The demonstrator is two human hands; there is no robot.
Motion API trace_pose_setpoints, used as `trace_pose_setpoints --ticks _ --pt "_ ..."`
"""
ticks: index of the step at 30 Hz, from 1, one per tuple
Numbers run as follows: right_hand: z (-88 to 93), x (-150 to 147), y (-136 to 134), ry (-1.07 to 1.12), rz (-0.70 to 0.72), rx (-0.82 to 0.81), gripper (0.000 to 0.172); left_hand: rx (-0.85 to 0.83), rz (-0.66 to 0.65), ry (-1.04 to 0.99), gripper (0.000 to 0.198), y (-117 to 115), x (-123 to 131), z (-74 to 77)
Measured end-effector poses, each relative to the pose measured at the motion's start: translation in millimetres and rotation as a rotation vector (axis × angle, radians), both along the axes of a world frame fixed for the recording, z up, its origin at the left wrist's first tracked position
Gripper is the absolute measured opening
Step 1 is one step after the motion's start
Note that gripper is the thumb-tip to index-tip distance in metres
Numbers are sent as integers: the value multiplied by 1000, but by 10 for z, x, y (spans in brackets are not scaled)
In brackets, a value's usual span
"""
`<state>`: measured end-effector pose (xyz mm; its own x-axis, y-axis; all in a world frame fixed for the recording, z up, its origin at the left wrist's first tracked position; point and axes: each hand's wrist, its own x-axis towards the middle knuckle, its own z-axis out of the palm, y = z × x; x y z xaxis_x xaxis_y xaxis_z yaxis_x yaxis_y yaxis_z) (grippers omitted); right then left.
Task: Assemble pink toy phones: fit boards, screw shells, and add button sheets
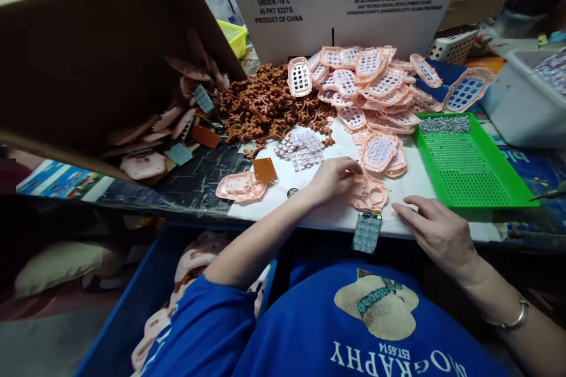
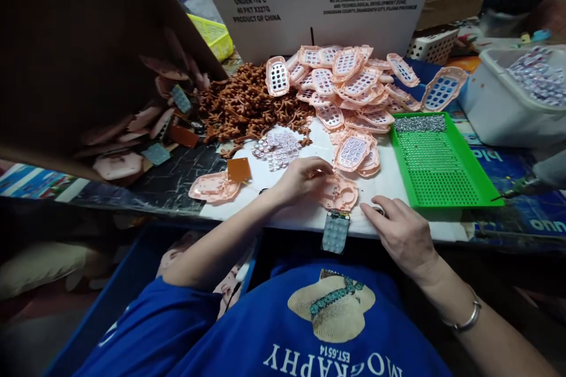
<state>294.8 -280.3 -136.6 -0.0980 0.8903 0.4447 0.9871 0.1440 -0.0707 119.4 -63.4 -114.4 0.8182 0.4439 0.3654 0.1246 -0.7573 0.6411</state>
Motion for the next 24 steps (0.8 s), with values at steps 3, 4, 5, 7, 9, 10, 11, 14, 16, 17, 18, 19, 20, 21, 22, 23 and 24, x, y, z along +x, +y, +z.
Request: trace_pose_setpoints --ticks 3,4,5,7,9,10,11,14,16,17,18,19,20,21,22,23,24 --pt "-44 31 -71 -45 -16 -105 31 105 47 -47 18 -169 -26 -86" --pt "-39 31 -93 -29 -8 -135 33 189 80 -88 19 -264 -78 -90" --pt "-27 31 -113 2 3 -154 35 271 105 -128 21 -373 -141 -90" --pt "6 38 -141 94 22 -156 38 369 75 -166 35 -609 -264 -98" --pt "34 59 -146 181 22 -135 36 505 -16 -108 60 -823 -349 -129" --pt "43 75 -139 207 14 -129 34 536 -25 -34 75 -907 -372 -150" --pt "49 92 -128 220 9 -129 31 558 -22 42 85 -973 -385 -169" --pt "60 146 -79 244 34 -147 25 570 38 259 86 -1069 -389 -192" --pt "72 176 -49 282 61 -153 23 573 70 317 77 -1083 -394 -177" --pt "83 185 -38 303 68 -155 22 575 81 324 74 -1084 -401 -167" --pt "96 189 -27 324 69 -165 20 576 86 319 72 -1084 -411 -160" --pt "113 188 -18 347 65 -182 19 580 87 309 71 -1085 -423 -157" --pt "134 180 -7 378 56 -203 17 584 87 303 71 -1086 -434 -159" --pt "158 166 5 418 46 -224 16 590 86 302 73 -1089 -444 -166" --pt "184 147 20 469 36 -239 14 595 85 304 74 -1094 -451 -175" --pt "210 125 39 525 26 -247 13 602 85 301 76 -1098 -454 -187" --pt "235 100 62 580 18 -248 12 610 87 292 75 -1103 -454 -199"
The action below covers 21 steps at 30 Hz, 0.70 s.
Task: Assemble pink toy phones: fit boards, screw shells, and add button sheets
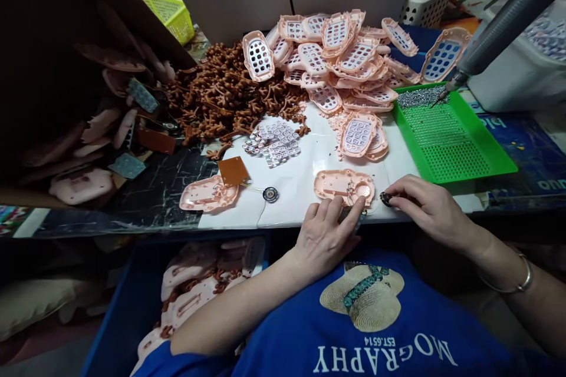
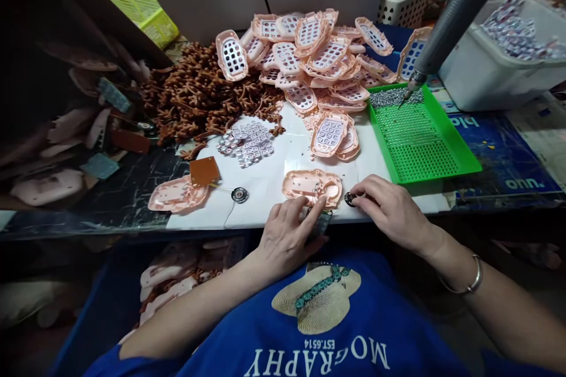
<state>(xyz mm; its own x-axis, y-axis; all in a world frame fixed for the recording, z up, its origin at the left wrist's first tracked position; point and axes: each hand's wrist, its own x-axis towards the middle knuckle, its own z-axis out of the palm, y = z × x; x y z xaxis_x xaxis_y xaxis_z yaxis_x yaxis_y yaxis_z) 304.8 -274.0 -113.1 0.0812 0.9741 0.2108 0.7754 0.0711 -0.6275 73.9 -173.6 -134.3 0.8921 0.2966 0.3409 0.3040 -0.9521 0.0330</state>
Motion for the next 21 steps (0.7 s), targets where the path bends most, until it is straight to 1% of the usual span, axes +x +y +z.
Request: trace_pose_setpoints --ticks 2,5,7,9,11,13,15,18,21 --pt "39 -52 62 70 -9 16 10 27 -13 -30 71 -3 7 -26" --pt "49 -121 178 39 41 66 9 53 -54 -110 64 12 10 -73" --pt "26 -156 249 -45 76 84 10 20 -92 -171 65 31 -9 -106" --pt "-4 -181 295 -125 96 81 11 -80 -141 -242 68 51 -46 -124" --pt "-21 -194 307 -164 108 82 12 -265 -182 -305 70 72 -94 -110" --pt "-17 -200 291 -158 114 90 14 -507 -194 -341 68 97 -140 -63" --pt "3 -207 265 -134 122 94 15 -744 -157 -356 63 131 -176 0" --pt "36 -228 238 -83 151 60 15 -1066 -62 -361 53 203 -210 84" --pt "41 -256 249 -65 161 -17 15 -1332 -6 -351 49 294 -229 145"
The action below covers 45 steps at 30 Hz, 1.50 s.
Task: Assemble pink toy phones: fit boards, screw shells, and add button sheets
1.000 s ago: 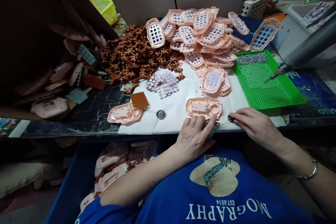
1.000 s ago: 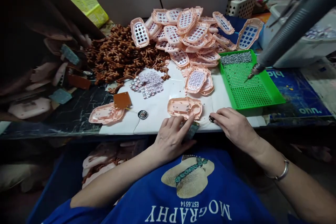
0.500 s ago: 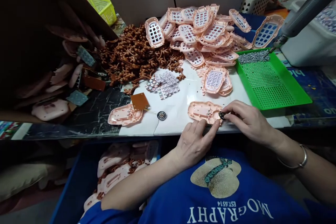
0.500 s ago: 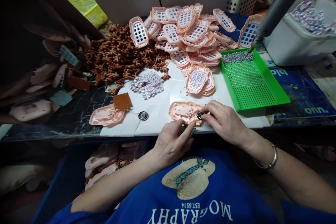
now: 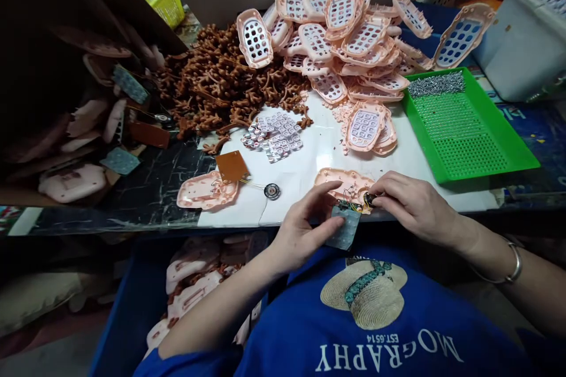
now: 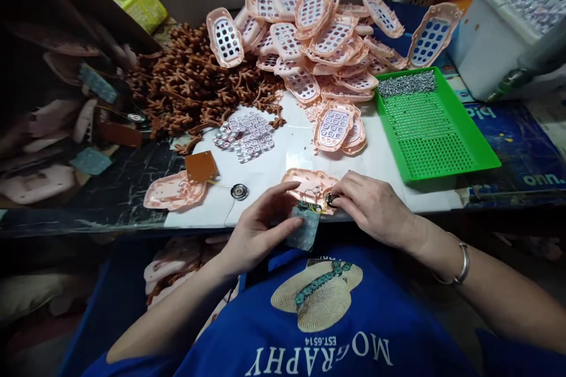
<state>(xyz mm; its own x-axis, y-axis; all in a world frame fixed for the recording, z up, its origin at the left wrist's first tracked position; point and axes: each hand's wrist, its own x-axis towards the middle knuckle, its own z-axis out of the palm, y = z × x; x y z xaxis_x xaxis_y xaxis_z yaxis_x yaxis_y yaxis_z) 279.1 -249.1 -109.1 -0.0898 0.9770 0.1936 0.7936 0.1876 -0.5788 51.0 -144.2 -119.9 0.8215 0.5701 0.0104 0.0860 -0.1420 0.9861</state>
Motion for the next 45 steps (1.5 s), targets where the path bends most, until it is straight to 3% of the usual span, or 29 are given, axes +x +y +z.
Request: trace_pose_setpoints --ticks 8,15,19,25,29,37,45 --pt "-1 -70 69 -186 -68 -90 19 -316 125 -14 39 249 86 139" --pt "3 -126 59 -442 -115 44 18 -599 233 -34 39 374 245 75" --pt "17 -121 47 -467 -91 87 18 -445 198 -38 37 384 226 56" --pt "45 -65 119 -352 -104 -56 23 -262 142 4 34 437 251 68" --pt "64 -68 153 -360 -115 -83 23 -274 127 4 32 488 304 10" --pt "8 -102 84 -626 -132 130 14 -275 119 23 30 482 290 -3" --pt "170 -53 117 -727 16 30 17 -287 107 28 30 439 259 -15"
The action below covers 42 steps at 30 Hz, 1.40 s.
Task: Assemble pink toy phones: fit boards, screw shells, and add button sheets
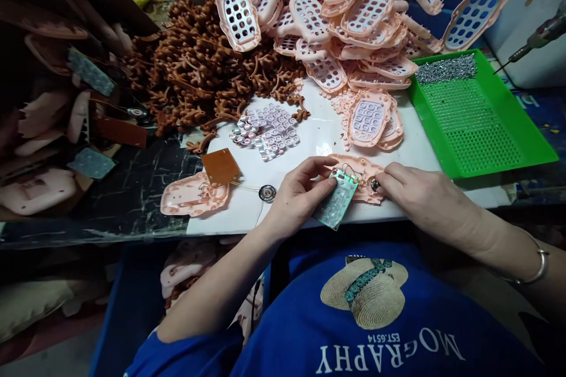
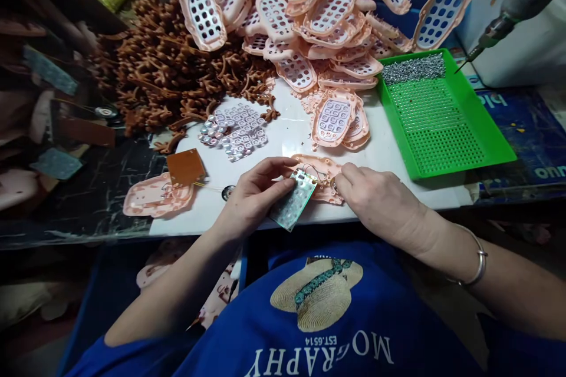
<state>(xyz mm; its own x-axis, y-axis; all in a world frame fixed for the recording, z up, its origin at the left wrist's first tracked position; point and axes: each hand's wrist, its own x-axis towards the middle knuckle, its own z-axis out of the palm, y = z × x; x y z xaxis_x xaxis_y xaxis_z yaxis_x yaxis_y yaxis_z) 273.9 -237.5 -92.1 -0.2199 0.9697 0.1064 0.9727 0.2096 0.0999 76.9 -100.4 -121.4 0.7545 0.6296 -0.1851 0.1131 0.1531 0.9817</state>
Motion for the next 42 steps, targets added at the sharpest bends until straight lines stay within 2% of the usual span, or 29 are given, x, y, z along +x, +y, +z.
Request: trace_pose_setpoints --ticks 4,7,14,23,26,32,35,37,39,42 --pt "-2 67 40 29 58 17 14 9 -7 5 31 -6 5 0" --pt "-31 90 69 75 52 25 11 7 -7 6 31 -5 11 9" --pt "-81 138 109 218 43 -68 15 1 8 5 29 -4 7 12" --pt "154 55 271 199 43 -215 21 -4 12 16 29 -8 4 9" --pt "122 79 287 215 84 -225 19 -37 27 4 29 -7 9 6" --pt "-40 172 167 196 66 -142 11 -182 96 -68 35 -26 82 24" --pt "-42 126 47 251 64 80 14 -230 128 -87 40 -49 111 31" --pt "-60 48 -46 371 91 241 16 -259 129 -115 41 -71 115 22" --pt "-123 -54 -123 502 154 332 25 -284 125 -156 41 -101 112 8" --pt "-282 -212 -167 599 219 373 51 -309 131 -192 38 -173 113 0"
